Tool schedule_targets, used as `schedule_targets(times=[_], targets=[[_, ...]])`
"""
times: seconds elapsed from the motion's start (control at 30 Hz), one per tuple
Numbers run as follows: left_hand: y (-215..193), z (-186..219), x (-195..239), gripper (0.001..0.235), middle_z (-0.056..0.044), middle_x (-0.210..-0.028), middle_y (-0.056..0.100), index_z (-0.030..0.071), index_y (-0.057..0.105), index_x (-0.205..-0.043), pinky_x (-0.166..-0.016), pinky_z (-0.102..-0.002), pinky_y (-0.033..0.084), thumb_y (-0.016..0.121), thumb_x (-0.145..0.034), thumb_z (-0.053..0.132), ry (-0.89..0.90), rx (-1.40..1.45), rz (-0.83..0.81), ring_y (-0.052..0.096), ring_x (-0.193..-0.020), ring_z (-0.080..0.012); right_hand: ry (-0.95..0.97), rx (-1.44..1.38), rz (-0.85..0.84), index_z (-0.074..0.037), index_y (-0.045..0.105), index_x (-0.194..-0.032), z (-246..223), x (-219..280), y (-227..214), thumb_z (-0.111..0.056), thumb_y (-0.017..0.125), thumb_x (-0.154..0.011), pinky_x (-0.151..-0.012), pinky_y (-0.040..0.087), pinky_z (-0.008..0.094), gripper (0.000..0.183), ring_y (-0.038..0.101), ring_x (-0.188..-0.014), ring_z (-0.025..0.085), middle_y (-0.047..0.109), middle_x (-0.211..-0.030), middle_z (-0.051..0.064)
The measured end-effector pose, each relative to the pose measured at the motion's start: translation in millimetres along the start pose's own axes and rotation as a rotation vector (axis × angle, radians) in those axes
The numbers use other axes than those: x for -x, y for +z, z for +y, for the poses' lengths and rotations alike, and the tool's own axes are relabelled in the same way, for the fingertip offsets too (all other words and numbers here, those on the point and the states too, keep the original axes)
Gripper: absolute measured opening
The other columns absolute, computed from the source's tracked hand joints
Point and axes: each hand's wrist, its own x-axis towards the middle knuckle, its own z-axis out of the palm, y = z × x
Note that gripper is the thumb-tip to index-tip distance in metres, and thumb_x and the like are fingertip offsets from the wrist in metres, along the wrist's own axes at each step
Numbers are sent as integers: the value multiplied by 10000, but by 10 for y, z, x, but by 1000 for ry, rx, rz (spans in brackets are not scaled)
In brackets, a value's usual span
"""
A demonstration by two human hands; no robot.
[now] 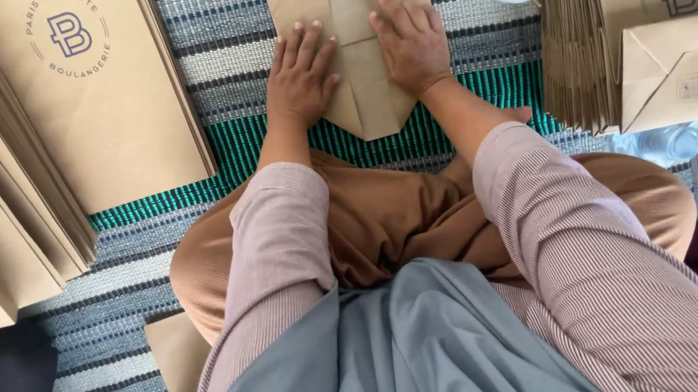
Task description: The person sits on the floor and assembles a flat brown paper bag by folding the bottom flaps and creasing the edges. They then use a small brush to apply white adhesive to the bag's flaps and press them together to secure the structure.
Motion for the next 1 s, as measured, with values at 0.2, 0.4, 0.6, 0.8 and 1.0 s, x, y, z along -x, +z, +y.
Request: schedule_targets(times=[0.2, 0.4, 0.6, 0.8, 1.0], targets=[[51, -36, -16, 598, -112, -1710, 67, 213, 399, -1655, -1289, -531, 95, 404, -1127, 492, -20, 2, 4, 78, -1580, -349, -249, -567, 67, -76, 792, -1034, -365, -81, -77, -107, 697, -978, -714, 503, 438, 115, 582, -790, 316, 609, -875, 114], [-262, 101, -64, 632, -103, -1722, -13, 217, 182, -1706, -1313, -489, 28, 351, -1148, 462, -106, 12, -203, -13, -1596, -320, -10, -353, -144, -210, 654, -993, -668, 95, -65, -679, 760, -856, -859, 392, 469, 501, 547, -978, 324, 581, -1055, 51], [-108, 45, -24, 649, -118, -1711, 4, 207, 240, -1708, -1314, -525, 70, 456, -1152, 462, -65, 1, -105, 23, -1590, -350, -73, -334, -202, -130, 617, -1268, -707, 352, -159, -747, 690, -867, -1002, 406, 490, 739, 470, -1216, 343, 500, -1352, 96], [-149, 70, -37, 670, -138, -1711, 15, 183, 245, -1701, -1307, -534, 54, 452, -1124, 454, -67, -5, -115, 17, -1586, -355, -247, -62, -219, -156, 458, -1627, -737, 508, -164, -816, 329, -1016, -1266, 130, 538, 909, 369, -1477, 337, 388, -1628, 164], [-12, 10, -3, 665, -145, -1710, -29, 265, 219, -1709, -1298, -622, 87, 471, -1159, 540, -60, -44, -43, -13, -1573, -440, -145, -318, -528, -176, 207, -1722, -769, 444, -295, -897, 329, -898, -1211, -75, 676, 1102, -36, -1592, 362, 4, -1736, 173]])
